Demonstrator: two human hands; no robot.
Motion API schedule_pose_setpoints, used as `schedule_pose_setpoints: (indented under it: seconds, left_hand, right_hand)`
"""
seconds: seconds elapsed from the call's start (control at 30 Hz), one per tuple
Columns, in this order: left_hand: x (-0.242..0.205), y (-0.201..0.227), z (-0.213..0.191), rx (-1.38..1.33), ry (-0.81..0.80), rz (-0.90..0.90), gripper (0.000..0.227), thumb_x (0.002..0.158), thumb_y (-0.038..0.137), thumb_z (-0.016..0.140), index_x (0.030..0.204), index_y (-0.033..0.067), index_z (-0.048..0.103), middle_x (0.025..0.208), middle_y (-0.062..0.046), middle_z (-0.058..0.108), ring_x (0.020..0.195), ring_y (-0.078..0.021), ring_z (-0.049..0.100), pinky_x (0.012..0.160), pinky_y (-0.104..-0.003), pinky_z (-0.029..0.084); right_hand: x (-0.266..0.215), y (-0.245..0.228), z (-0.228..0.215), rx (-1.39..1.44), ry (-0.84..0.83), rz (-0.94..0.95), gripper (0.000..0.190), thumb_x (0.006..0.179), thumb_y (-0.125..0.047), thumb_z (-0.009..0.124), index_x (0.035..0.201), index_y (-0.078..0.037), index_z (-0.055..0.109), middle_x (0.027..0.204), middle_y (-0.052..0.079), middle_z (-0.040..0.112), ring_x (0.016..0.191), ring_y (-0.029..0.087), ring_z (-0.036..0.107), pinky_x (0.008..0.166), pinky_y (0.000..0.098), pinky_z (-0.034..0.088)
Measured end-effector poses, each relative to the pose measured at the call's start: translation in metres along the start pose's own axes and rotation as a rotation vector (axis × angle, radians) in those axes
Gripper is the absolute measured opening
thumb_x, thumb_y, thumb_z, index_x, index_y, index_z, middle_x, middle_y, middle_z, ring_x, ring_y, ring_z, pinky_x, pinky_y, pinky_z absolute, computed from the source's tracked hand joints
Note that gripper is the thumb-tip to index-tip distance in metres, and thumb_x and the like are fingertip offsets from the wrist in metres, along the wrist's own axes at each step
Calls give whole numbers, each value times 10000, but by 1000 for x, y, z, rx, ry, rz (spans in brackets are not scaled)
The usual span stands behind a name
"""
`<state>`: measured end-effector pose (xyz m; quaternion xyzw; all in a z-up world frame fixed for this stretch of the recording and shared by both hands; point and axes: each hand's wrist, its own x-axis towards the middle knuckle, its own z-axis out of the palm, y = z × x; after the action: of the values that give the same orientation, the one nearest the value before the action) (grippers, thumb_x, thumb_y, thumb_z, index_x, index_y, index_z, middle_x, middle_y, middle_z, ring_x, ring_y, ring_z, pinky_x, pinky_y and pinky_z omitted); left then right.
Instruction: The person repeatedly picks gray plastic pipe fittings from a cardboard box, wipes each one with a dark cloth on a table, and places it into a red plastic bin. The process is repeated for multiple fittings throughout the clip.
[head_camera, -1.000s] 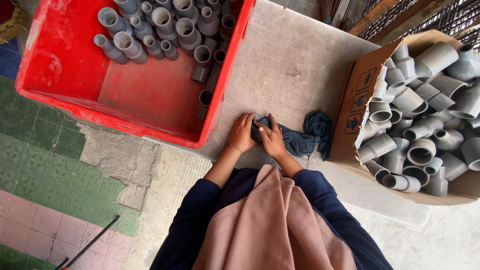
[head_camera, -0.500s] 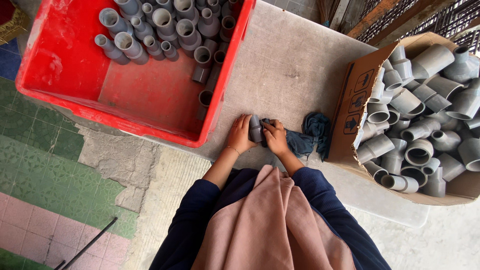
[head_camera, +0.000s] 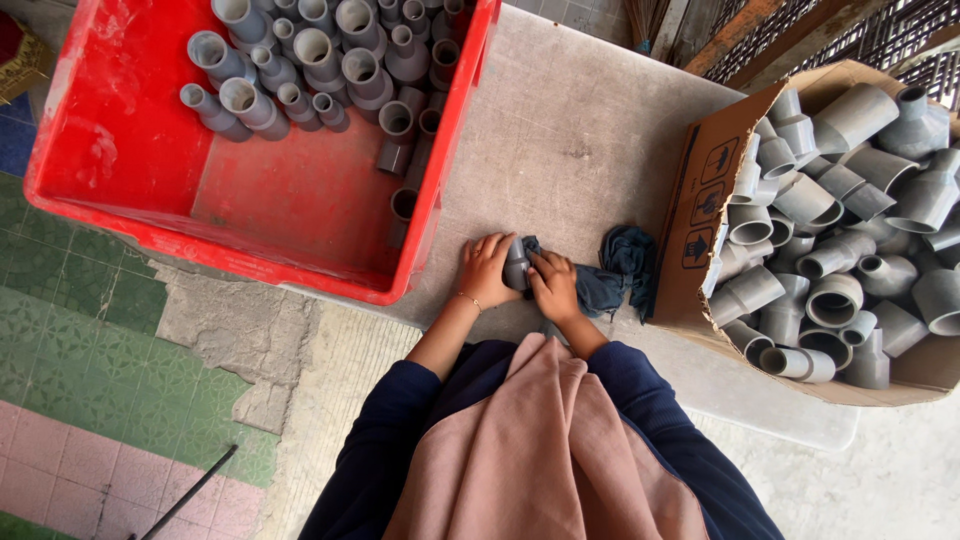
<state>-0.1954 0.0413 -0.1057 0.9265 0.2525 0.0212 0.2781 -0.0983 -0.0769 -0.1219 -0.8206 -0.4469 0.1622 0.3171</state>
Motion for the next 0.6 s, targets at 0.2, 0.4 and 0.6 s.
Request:
schedule_pose_setpoints:
  seconds: [0.2, 0.4, 0.6]
  left_hand:
    - [3, -1, 0, -45, -70, 29, 1118, 461, 453, 812, 1473, 280, 371, 1363, -9, 440, 1327, -275, 369, 1141, -624, 152]
    - [2, -1, 4, -81, -82, 38, 1146, 510, 420, 794, 1524, 252, 287, 1384, -62, 427, 1362, -302, 359, 1145, -660, 95]
    - [7, 8, 6, -83, -83, 48, 1131, 502, 364, 783, 1519, 247, 302, 1385, -57, 434, 1373, -296, 348, 1106, -722, 70]
  right_hand:
    - [-5, -2, -5, 94, -64, -349, 517, 949, -355, 431, 1402, -118, 506, 1282, 218, 567, 1257, 417, 487, 1051, 574, 346]
    - [-7, -3, -6, 209, 25, -373, 395, 934, -338, 524, 1200, -65, 629, 1127, 214, 636, 1145, 441, 561, 1035, 558, 381]
    - [-2, 0, -10, 213, 131, -298, 284, 972, -286, 488, 1117, -130, 676, 1091, 184, 652, 1124, 418, 579, 979, 523, 436]
